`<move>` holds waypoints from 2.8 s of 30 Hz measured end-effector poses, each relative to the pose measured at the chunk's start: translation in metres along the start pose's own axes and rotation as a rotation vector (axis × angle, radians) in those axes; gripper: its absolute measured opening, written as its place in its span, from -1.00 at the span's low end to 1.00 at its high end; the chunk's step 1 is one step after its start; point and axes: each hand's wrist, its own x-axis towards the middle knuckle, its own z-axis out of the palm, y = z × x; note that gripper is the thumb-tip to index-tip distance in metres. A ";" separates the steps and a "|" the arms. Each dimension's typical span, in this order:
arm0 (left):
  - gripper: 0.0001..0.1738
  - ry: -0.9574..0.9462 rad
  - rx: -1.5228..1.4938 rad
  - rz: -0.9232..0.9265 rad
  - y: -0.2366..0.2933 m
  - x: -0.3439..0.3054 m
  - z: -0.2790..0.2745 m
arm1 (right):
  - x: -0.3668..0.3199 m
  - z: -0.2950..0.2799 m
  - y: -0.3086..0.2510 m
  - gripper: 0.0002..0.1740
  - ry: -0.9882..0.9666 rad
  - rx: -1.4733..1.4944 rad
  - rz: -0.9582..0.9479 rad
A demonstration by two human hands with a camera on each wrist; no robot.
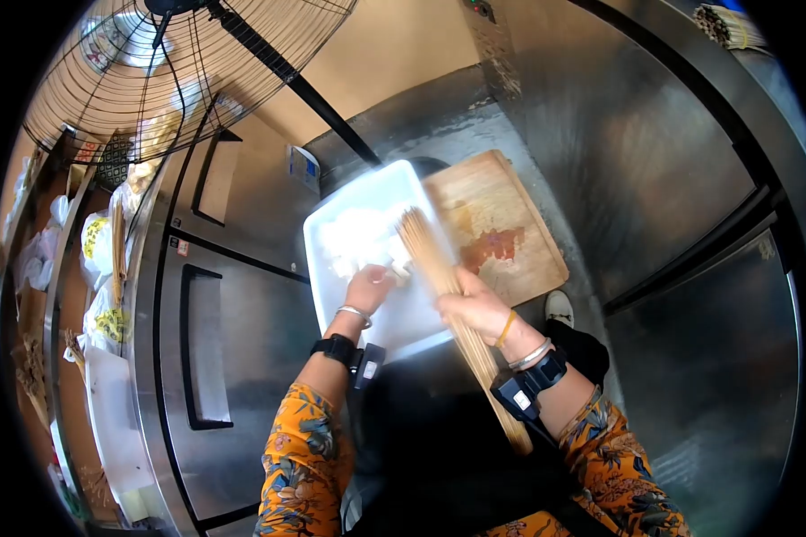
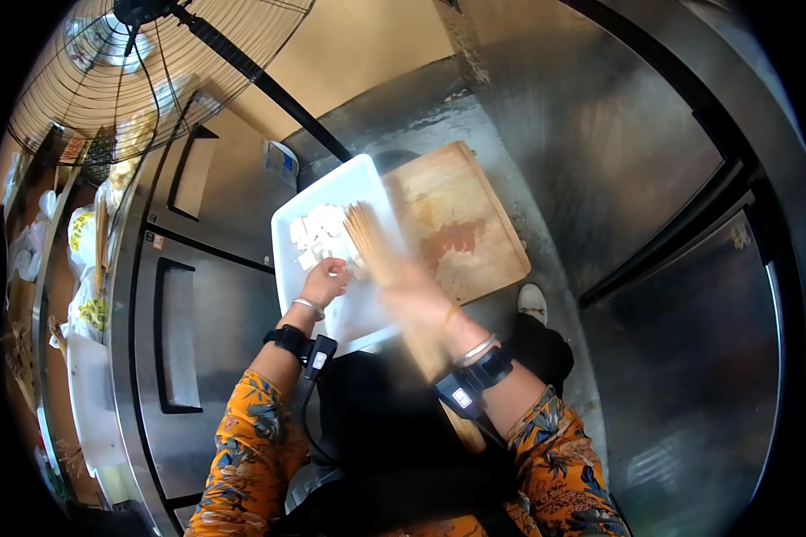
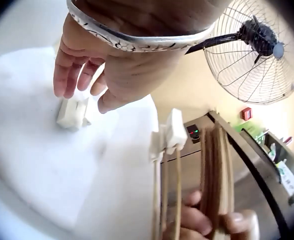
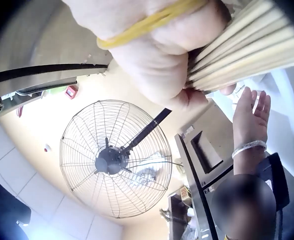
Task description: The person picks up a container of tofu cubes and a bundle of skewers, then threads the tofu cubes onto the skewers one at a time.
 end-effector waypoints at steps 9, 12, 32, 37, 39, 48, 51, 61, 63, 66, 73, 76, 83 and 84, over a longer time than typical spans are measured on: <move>-0.32 0.049 0.361 0.000 0.020 0.001 0.024 | 0.001 0.000 -0.008 -0.59 -0.004 0.017 0.038; -0.30 0.024 0.288 -0.046 0.014 0.003 0.020 | 0.004 -0.001 -0.007 -0.59 -0.020 -0.001 0.035; -0.57 -0.059 -1.181 -0.149 0.016 -0.014 -0.013 | 0.008 0.006 -0.002 -0.57 -0.074 -0.111 0.026; -0.64 -0.039 -1.406 -0.018 0.044 -0.029 -0.047 | 0.008 0.010 0.003 -0.50 -0.096 -0.182 0.054; -0.71 -0.009 -1.447 -0.050 0.056 -0.033 -0.056 | 0.011 0.010 0.010 -0.49 -0.106 -0.193 0.061; -0.69 -0.018 -1.327 -0.077 0.075 -0.036 -0.066 | 0.015 0.008 0.020 -0.53 -0.108 -0.210 0.050; -0.62 -0.016 -1.253 -0.031 0.080 -0.040 -0.066 | 0.014 0.009 0.018 -0.54 -0.097 -0.218 0.055; -0.62 0.006 -1.065 0.052 0.088 -0.047 -0.071 | 0.010 0.013 0.011 -0.54 -0.080 -0.254 0.055; -0.66 -0.003 -1.034 0.066 0.090 -0.047 -0.071 | 0.011 0.013 0.012 -0.54 -0.079 -0.256 0.065; -0.70 -0.025 -1.002 0.093 0.093 -0.049 -0.071 | 0.011 0.012 0.012 -0.55 -0.078 -0.287 0.067; -0.66 -0.005 -1.003 0.101 0.093 -0.050 -0.071 | 0.008 0.014 0.005 -0.56 -0.064 -0.366 0.051; -0.63 -0.007 -0.984 0.106 0.092 -0.050 -0.070 | 0.011 0.012 0.010 -0.57 -0.064 -0.349 0.047; -0.62 0.050 -0.909 0.119 0.099 -0.058 -0.064 | 0.012 0.012 0.014 -0.58 -0.044 -0.312 0.038; -0.62 0.069 -0.883 0.124 0.098 -0.059 -0.062 | 0.011 0.012 0.013 -0.58 -0.042 -0.315 0.040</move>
